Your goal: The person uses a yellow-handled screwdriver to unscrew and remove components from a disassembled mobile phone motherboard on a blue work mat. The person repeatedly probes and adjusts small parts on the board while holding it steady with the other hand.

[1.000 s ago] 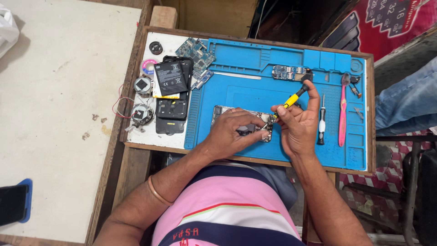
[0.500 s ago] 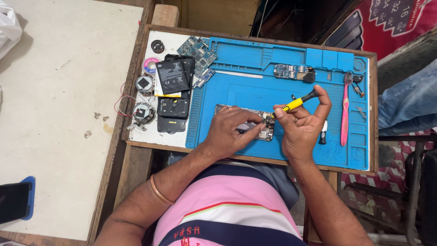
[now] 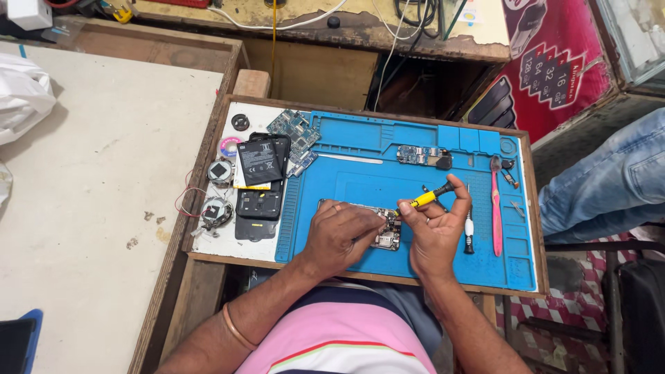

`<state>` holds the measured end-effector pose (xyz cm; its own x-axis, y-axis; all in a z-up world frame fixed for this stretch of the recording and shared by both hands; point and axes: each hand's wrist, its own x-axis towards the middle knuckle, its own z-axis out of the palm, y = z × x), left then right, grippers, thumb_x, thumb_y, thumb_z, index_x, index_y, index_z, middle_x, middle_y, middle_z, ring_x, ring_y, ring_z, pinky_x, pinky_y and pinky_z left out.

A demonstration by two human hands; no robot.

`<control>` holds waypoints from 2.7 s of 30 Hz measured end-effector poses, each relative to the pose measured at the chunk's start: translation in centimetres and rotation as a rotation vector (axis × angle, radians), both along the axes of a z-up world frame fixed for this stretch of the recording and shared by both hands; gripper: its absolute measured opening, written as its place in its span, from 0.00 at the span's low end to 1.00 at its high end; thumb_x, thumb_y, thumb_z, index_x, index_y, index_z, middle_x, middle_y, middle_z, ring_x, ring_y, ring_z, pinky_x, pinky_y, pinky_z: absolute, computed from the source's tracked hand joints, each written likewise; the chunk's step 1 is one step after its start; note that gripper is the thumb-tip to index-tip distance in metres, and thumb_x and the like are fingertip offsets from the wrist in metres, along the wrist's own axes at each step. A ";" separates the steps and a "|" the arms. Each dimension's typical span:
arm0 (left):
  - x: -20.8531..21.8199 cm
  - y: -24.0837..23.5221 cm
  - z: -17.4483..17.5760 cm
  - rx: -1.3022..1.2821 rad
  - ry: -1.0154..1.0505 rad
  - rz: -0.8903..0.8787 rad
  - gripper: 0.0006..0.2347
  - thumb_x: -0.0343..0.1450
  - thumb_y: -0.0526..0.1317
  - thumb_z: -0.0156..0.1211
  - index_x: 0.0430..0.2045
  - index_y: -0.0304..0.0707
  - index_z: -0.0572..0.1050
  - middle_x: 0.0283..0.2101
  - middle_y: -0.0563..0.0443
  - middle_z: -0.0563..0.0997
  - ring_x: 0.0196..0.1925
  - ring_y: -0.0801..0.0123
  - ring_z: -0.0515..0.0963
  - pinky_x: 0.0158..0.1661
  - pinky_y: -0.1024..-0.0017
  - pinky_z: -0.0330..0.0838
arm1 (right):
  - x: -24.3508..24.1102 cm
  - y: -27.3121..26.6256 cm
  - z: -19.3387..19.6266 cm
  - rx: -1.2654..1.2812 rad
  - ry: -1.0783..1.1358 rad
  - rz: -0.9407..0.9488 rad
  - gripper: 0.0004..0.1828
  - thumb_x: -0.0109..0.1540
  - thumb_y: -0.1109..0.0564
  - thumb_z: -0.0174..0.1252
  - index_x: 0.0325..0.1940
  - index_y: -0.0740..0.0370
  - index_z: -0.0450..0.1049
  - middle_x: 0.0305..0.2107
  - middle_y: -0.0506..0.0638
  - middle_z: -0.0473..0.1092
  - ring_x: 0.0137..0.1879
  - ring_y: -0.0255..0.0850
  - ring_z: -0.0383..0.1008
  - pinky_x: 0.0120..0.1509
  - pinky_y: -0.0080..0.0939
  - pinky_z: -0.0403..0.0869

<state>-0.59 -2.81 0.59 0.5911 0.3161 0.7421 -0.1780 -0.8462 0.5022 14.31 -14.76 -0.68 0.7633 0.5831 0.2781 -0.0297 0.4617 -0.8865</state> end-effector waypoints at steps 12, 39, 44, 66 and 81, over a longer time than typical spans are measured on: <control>0.0 -0.1 0.2 -0.048 -0.017 0.010 0.06 0.70 0.36 0.70 0.38 0.43 0.80 0.42 0.56 0.83 0.41 0.68 0.82 0.44 0.67 0.67 | -0.7 0.1 0.1 0.018 0.090 0.002 0.44 0.62 0.69 0.64 0.75 0.56 0.48 0.39 0.56 0.75 0.45 0.39 0.79 0.50 0.39 0.82; 0.9 2.2 -3.9 -0.737 0.021 -0.363 0.08 0.76 0.32 0.61 0.48 0.33 0.74 0.44 0.46 0.86 0.50 0.68 0.86 0.51 0.72 0.81 | 2.3 -1.1 -0.2 0.042 -0.103 -0.084 0.51 0.67 0.71 0.64 0.83 0.51 0.41 0.44 0.57 0.76 0.51 0.40 0.79 0.59 0.41 0.82; 0.8 2.1 -3.7 -0.738 0.048 -0.365 0.07 0.76 0.33 0.61 0.47 0.35 0.73 0.43 0.47 0.87 0.49 0.68 0.87 0.49 0.72 0.83 | 1.8 -1.9 -0.5 -0.013 -0.259 -0.089 0.48 0.71 0.70 0.64 0.82 0.53 0.38 0.43 0.59 0.77 0.47 0.38 0.80 0.56 0.31 0.77; 0.8 1.9 -4.0 -0.687 0.077 -0.382 0.10 0.75 0.33 0.64 0.48 0.35 0.73 0.45 0.48 0.86 0.53 0.65 0.87 0.52 0.71 0.84 | 1.2 -2.2 -1.6 -0.118 -0.433 -0.049 0.46 0.72 0.68 0.62 0.80 0.52 0.36 0.43 0.60 0.77 0.48 0.39 0.81 0.53 0.31 0.79; 0.8 1.9 -3.9 -0.683 0.082 -0.380 0.09 0.75 0.32 0.63 0.47 0.35 0.73 0.45 0.49 0.85 0.52 0.65 0.87 0.51 0.71 0.84 | 1.2 -2.2 -1.6 -0.115 -0.452 -0.043 0.45 0.74 0.69 0.62 0.80 0.52 0.36 0.43 0.60 0.77 0.49 0.40 0.81 0.58 0.33 0.80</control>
